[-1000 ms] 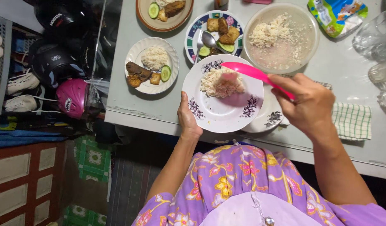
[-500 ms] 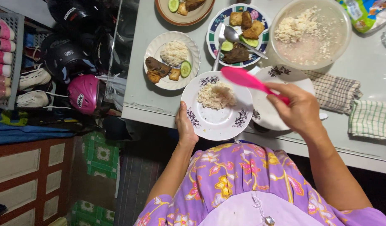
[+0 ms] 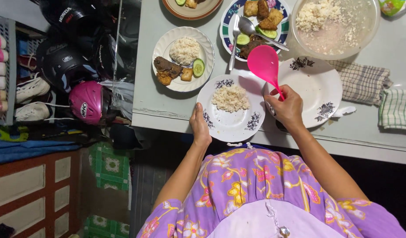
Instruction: Plating rice and side dishes from communal containers onto individual plates.
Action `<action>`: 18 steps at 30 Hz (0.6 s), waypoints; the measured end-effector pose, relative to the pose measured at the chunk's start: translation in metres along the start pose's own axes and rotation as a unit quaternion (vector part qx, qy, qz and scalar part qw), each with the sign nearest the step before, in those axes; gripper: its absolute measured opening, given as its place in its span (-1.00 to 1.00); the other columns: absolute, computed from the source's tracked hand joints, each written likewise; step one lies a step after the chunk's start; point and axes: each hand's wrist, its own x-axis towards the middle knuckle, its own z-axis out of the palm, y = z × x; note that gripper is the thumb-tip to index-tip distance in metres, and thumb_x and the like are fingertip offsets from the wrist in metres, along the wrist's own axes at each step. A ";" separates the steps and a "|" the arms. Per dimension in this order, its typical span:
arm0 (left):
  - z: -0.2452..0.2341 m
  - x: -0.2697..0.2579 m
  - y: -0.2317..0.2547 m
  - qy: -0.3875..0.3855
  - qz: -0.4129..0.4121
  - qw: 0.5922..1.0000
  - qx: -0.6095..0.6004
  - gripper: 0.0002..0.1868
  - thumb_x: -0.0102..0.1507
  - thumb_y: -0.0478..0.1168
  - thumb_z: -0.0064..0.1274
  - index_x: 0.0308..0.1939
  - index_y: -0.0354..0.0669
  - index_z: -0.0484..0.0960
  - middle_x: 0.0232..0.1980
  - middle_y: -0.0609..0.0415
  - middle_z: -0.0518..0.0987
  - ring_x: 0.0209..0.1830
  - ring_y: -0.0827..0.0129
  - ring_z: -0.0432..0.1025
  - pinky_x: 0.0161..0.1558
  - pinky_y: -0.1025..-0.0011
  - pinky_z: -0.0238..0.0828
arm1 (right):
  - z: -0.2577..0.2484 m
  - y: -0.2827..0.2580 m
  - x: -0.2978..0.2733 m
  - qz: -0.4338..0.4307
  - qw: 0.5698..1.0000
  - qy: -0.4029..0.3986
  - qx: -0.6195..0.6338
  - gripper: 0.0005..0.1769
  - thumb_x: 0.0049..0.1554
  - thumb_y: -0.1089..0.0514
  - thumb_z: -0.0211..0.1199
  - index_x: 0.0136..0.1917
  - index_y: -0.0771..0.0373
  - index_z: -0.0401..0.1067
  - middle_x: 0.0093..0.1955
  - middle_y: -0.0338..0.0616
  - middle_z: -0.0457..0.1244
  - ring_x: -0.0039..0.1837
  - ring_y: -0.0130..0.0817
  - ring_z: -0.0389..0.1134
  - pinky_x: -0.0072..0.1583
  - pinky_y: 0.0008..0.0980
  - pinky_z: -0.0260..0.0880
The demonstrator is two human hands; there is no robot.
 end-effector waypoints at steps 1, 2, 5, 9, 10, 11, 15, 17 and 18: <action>0.001 0.002 -0.002 -0.002 -0.001 1.000 0.001 -0.42 0.42 0.03 -0.08 0.29 -0.45 0.50 0.21 -0.04 0.58 0.15 0.36 0.44 0.21 0.44 0.36 | 0.001 0.000 0.000 0.002 1.000 0.002 0.000 -0.75 0.05 0.08 0.51 -0.12 0.25 0.53 -0.42 -0.29 0.23 -0.36 -0.59 0.17 -0.28 -0.47 0.16; 0.001 0.005 -0.004 -0.005 -0.004 1.000 -0.006 -0.42 0.42 0.02 -0.08 0.28 -0.46 0.50 0.20 -0.04 0.58 0.14 0.35 0.45 0.20 0.43 0.36 | 0.002 0.001 -0.001 0.005 1.000 0.000 -0.008 -0.73 0.04 0.07 0.51 -0.13 0.24 0.51 -0.42 -0.28 0.24 -0.36 -0.58 0.20 -0.27 -0.45 0.19; 0.000 0.009 -0.010 -0.010 0.003 1.000 0.007 -0.42 0.42 0.02 -0.08 0.27 -0.47 0.51 0.20 -0.03 0.59 0.13 0.38 0.45 0.20 0.44 0.35 | 0.000 -0.005 -0.008 0.009 1.000 -0.001 -0.021 -0.71 0.03 0.03 0.51 -0.15 0.22 0.48 -0.42 -0.28 0.29 -0.36 -0.56 0.28 -0.25 -0.42 0.27; 0.003 0.014 -0.013 -0.006 0.014 0.999 0.028 -0.45 0.43 0.02 -0.09 0.24 -0.44 0.54 0.17 0.00 0.60 0.10 0.43 0.45 0.18 0.48 0.36 | -0.005 -0.007 -0.012 -0.029 0.993 0.023 -0.109 -0.68 0.07 -0.03 0.49 -0.07 0.22 0.52 -0.35 -0.17 0.33 -0.32 -0.36 0.35 -0.20 -0.27 0.33; 0.004 0.017 -0.015 -0.006 0.014 0.999 0.029 -0.45 0.43 0.02 -0.09 0.24 -0.44 0.54 0.17 0.00 0.60 0.10 0.43 0.45 0.18 0.48 0.36 | -0.009 -0.014 -0.016 -0.029 0.993 0.023 -0.109 -0.68 0.07 -0.03 0.49 -0.07 0.22 0.52 -0.35 -0.17 0.33 -0.32 -0.36 0.35 -0.20 -0.27 0.33; 0.005 0.018 -0.017 0.000 0.027 0.999 0.031 -0.47 0.44 0.00 -0.10 0.22 -0.45 0.56 0.13 0.01 0.62 0.06 0.43 0.45 0.14 0.47 0.37 | -0.014 -0.021 -0.022 -0.094 0.986 0.032 -0.135 -0.70 0.15 -0.02 0.45 0.03 0.19 0.54 -0.27 -0.16 0.33 -0.29 -0.31 0.35 -0.18 -0.25 0.33; 0.005 0.023 -0.017 0.006 0.062 0.996 0.069 -0.52 0.46 -0.03 -0.12 0.15 -0.44 0.61 0.02 0.06 0.64 -0.03 0.47 0.45 0.06 0.47 0.39 | -0.032 -0.049 -0.044 -0.198 0.951 0.028 -0.235 -0.74 0.24 0.01 0.39 0.19 -0.01 0.62 -0.29 -0.18 0.25 -0.28 -0.20 0.29 -0.15 -0.18 0.22; 0.003 0.024 -0.016 0.007 0.082 0.991 0.106 -0.54 0.47 -0.04 -0.13 0.11 -0.43 0.63 -0.01 0.08 0.64 -0.05 0.50 0.43 0.05 0.49 0.38 | -0.031 -0.048 -0.049 -0.226 0.939 0.033 -0.259 -0.70 0.18 0.00 0.41 0.20 -0.02 0.61 -0.30 -0.20 0.23 -0.30 -0.22 0.27 -0.17 -0.18 0.17; 0.002 0.023 -0.016 0.008 0.100 0.985 0.144 -0.55 0.47 -0.04 -0.13 0.08 -0.42 0.64 -0.05 0.10 0.64 -0.08 0.52 0.42 0.03 0.51 0.38 | -0.031 -0.047 -0.052 -0.252 0.925 0.037 -0.283 -0.65 0.13 -0.01 0.42 0.20 -0.03 0.60 -0.32 -0.22 0.21 -0.32 -0.24 0.25 -0.19 -0.17 0.12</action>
